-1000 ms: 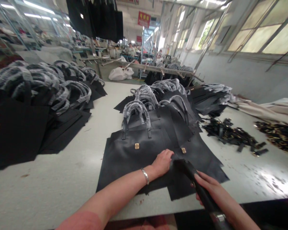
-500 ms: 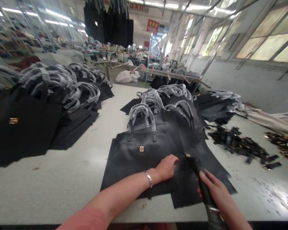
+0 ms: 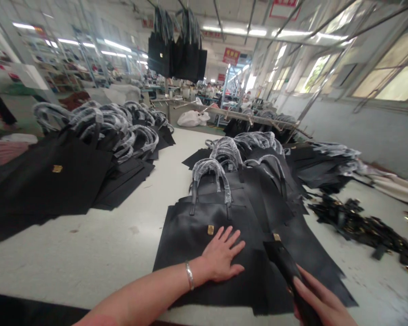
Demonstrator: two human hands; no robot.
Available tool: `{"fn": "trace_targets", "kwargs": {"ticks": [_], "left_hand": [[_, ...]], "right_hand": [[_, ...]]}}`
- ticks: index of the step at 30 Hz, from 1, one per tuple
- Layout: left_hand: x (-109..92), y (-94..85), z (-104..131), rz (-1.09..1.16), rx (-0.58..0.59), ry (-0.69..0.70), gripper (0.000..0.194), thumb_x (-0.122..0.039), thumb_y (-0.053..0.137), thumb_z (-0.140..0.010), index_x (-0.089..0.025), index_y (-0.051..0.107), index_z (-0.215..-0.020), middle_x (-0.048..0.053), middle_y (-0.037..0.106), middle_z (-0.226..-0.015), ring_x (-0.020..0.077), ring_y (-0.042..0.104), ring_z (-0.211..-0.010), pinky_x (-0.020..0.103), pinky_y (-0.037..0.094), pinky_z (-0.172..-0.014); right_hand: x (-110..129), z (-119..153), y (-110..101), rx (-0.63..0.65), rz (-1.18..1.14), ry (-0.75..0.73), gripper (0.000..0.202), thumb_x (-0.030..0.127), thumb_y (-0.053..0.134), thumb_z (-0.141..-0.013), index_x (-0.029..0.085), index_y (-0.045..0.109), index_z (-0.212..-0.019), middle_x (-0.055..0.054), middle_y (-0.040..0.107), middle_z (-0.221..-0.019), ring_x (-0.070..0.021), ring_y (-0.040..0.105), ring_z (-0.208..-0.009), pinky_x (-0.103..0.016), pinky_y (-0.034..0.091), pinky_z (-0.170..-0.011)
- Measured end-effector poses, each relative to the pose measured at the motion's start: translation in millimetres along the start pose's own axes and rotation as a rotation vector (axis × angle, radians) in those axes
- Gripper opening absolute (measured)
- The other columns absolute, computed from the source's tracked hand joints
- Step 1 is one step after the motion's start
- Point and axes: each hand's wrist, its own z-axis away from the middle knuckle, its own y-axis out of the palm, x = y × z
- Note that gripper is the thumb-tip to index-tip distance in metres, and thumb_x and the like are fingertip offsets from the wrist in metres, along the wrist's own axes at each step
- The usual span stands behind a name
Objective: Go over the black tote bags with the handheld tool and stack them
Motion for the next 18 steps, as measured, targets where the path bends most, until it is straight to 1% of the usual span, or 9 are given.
{"fn": "trace_targets", "kwargs": {"ticks": [2, 4, 7, 9, 12, 16, 18], "left_hand": [[-9.3, 3.1, 2.8, 0.021, 0.011, -0.009, 0.068, -0.063, 0.037, -0.088, -0.026, 0.03, -0.144, 0.009, 0.017, -0.154, 0.0314, 0.008, -0.143, 0.055, 0.01, -0.113], [-13.8, 4.1, 5.7, 0.035, 0.017, -0.016, 0.069, -0.063, 0.038, -0.087, -0.026, 0.029, -0.145, 0.008, 0.017, -0.154, 0.032, 0.007, -0.143, 0.056, 0.01, -0.113], [-15.1, 4.0, 8.5, 0.057, 0.02, -0.023, 0.069, -0.063, 0.038, -0.088, -0.026, 0.028, -0.146, 0.008, 0.015, -0.155, 0.0319, 0.006, -0.143, 0.057, 0.01, -0.113], [-14.7, 3.3, 9.0, 0.074, 0.02, -0.024, 0.069, -0.062, 0.038, -0.088, -0.025, 0.028, -0.146, 0.008, 0.015, -0.155, 0.0318, 0.005, -0.143, 0.056, 0.009, -0.113], [-14.4, 1.2, 9.2, 0.115, 0.014, -0.033, 0.069, -0.062, 0.038, -0.088, -0.024, 0.03, -0.145, 0.008, 0.014, -0.155, 0.0318, 0.003, -0.143, 0.056, 0.006, -0.114], [-14.7, -2.1, 10.1, 0.182, 0.013, -0.032, 0.069, -0.06, 0.038, -0.089, -0.022, 0.029, -0.145, 0.01, 0.014, -0.154, 0.0316, 0.002, -0.143, 0.055, 0.002, -0.115], [-14.6, -2.7, 10.3, 0.197, 0.008, -0.03, 0.069, -0.06, 0.038, -0.089, -0.021, 0.028, -0.145, 0.01, 0.014, -0.154, 0.0317, 0.002, -0.143, 0.055, 0.002, -0.115]], "right_hand": [[17.2, -15.0, 13.4, 0.08, 0.042, -0.007, 0.084, 0.057, 0.07, -0.066, 0.014, 0.047, -0.134, 0.003, 0.06, -0.047, -0.0189, 0.058, -0.04, -0.027, 0.045, -0.038], [34.6, -34.6, 28.9, 0.139, 0.066, -0.017, 0.078, 0.051, 0.069, -0.07, 0.014, 0.045, -0.134, 0.003, 0.061, -0.05, -0.0178, 0.058, -0.039, -0.026, 0.044, -0.037], [59.0, -65.9, 52.1, 0.164, 0.08, -0.045, 0.068, 0.045, 0.067, -0.075, 0.013, 0.046, -0.132, 0.003, 0.063, -0.058, -0.0154, 0.056, -0.039, -0.026, 0.044, -0.036], [72.0, -82.1, 62.6, 0.178, 0.082, -0.06, 0.067, 0.044, 0.067, -0.077, 0.014, 0.045, -0.132, 0.003, 0.064, -0.062, -0.0146, 0.056, -0.041, -0.026, 0.045, -0.038], [82.2, -91.9, 64.5, 0.193, 0.102, -0.051, 0.065, 0.045, 0.067, -0.077, 0.015, 0.045, -0.131, 0.003, 0.064, -0.062, -0.0147, 0.057, -0.042, -0.025, 0.046, -0.038], [80.6, -88.2, 51.7, 0.221, 0.13, 0.032, 0.06, 0.046, 0.068, -0.077, 0.016, 0.049, -0.125, 0.002, 0.064, -0.061, -0.0155, 0.057, -0.041, -0.026, 0.045, -0.037], [79.6, -89.3, 50.6, 0.221, 0.116, 0.045, 0.062, 0.046, 0.069, -0.076, 0.015, 0.049, -0.125, 0.001, 0.065, -0.061, -0.0158, 0.057, -0.041, -0.026, 0.045, -0.037]]}}
